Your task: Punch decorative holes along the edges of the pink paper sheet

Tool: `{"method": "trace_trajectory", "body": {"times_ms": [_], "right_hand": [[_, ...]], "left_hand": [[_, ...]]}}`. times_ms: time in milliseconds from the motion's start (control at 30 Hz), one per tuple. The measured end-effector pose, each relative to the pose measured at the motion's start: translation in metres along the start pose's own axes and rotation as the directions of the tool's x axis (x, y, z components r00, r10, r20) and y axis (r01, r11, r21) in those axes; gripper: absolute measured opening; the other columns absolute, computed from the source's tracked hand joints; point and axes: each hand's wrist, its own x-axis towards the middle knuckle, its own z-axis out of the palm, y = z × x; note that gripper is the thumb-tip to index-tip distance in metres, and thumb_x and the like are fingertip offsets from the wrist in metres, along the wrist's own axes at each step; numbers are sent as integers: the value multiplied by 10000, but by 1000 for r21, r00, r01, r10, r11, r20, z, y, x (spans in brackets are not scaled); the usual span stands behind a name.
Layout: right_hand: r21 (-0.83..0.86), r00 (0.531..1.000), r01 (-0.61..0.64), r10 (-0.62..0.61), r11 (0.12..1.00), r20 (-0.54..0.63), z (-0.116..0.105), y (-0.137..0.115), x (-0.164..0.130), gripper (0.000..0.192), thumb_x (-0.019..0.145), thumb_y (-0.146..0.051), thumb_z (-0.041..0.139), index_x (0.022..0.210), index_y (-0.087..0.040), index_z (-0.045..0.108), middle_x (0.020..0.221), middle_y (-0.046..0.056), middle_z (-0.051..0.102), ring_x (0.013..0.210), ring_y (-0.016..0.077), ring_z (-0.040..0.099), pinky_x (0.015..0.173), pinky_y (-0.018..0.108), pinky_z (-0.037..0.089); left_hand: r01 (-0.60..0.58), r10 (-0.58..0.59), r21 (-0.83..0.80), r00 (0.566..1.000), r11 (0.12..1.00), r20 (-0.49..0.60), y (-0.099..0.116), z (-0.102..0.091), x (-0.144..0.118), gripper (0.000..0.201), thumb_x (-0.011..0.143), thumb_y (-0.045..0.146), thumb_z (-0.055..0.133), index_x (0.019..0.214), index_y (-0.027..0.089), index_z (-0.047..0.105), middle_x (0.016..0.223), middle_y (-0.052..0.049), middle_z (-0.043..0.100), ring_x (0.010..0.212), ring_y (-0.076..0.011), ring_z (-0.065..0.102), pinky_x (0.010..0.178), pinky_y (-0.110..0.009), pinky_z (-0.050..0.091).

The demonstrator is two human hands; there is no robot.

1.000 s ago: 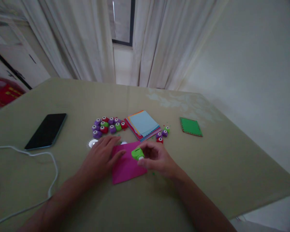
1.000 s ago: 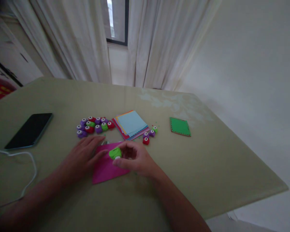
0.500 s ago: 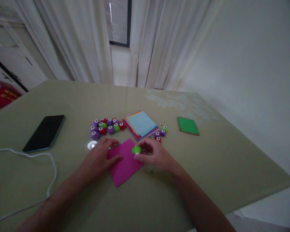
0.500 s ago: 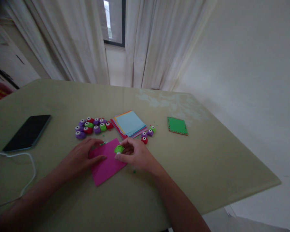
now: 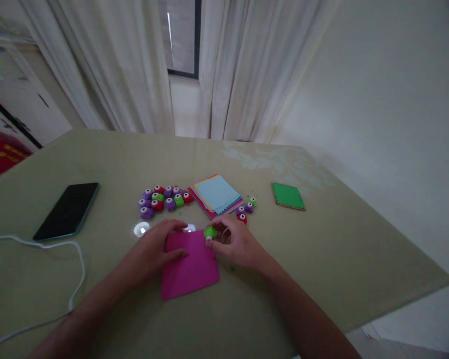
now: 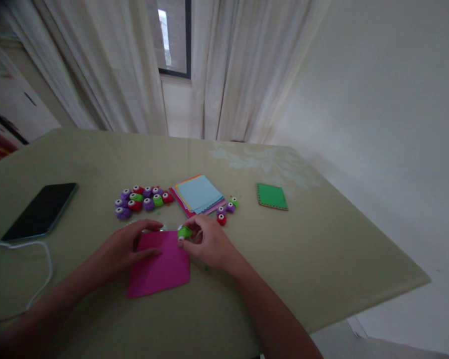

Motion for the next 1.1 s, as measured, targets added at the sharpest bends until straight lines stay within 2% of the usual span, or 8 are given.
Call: {"method": "trace_trajectory", "body": {"times_ms": [100,200,267,400,533,733,867,1100], "right_hand": [[95,999,-53,54,994,-8,0,-2,-1,321,836,-316,843,1086,-179,696,983,37,697,787,150,609,714,281,502],[254,995,-93,99,963,-11,-4,-3,-1,365,834,-376,851,1093,-194,668,1021,34,694,816,156,636,750,296,528],[326,993,-109,117,939,-6,-8,-2,-1,392,828,-414,860,1082,-196,656,1007,24,680,810,153,632,739,291,524],[383,991,-128,130,915,23,-14,1,0,420,795,-449,888,1044,-192,669,953,12,674,799,151,615,724,278,506],[469,982,-186,175,864,66,-14,2,0,466,741,-448,943,1045,-188,704,951,17,695,824,160,630,762,290,502],[644,970,-234,133,729,201,-3,-7,0,489,724,-422,968,1107,-200,758,1095,55,755,1004,209,698,916,341,539],[668,958,-247,72,702,278,3,-9,-1,560,738,-430,964,1209,-209,757,1205,82,768,1153,243,698,1041,395,521],[646,950,-304,173,700,260,1,-2,-4,479,676,-415,1002,1013,-197,739,1004,38,750,900,187,691,820,318,553]], "left_hand": [[44,-45,-21,999,999,-18,1,-4,1,404,848,476,777,1186,259,746,1110,-75,802,903,-297,756,766,-376,590],[143,-156,-95,977,985,-146,5,-9,2,497,862,566,758,1241,245,749,1018,-72,805,729,-268,730,607,-332,555],[199,-248,-229,947,953,-207,10,-12,3,558,818,606,798,1222,223,761,962,-72,802,680,-260,715,552,-315,540],[195,-386,-540,883,819,-267,19,-12,5,485,749,591,887,1019,202,779,867,-54,791,704,-231,712,575,-278,551],[111,-453,-720,838,685,-303,24,-8,5,456,755,551,917,1012,209,757,936,-43,802,771,-205,726,675,-278,582],[98,-454,-750,844,654,-286,30,-3,2,478,766,564,923,997,194,730,912,-36,788,774,-201,715,698,-284,579],[100,-428,-744,864,660,-264,30,-2,1,451,815,558,900,1022,193,735,888,-28,776,784,-190,709,707,-270,572],[80,-450,-756,842,650,-297,31,-2,2,493,763,574,929,1006,195,730,913,-33,786,776,-201,715,689,-276,575]]}}
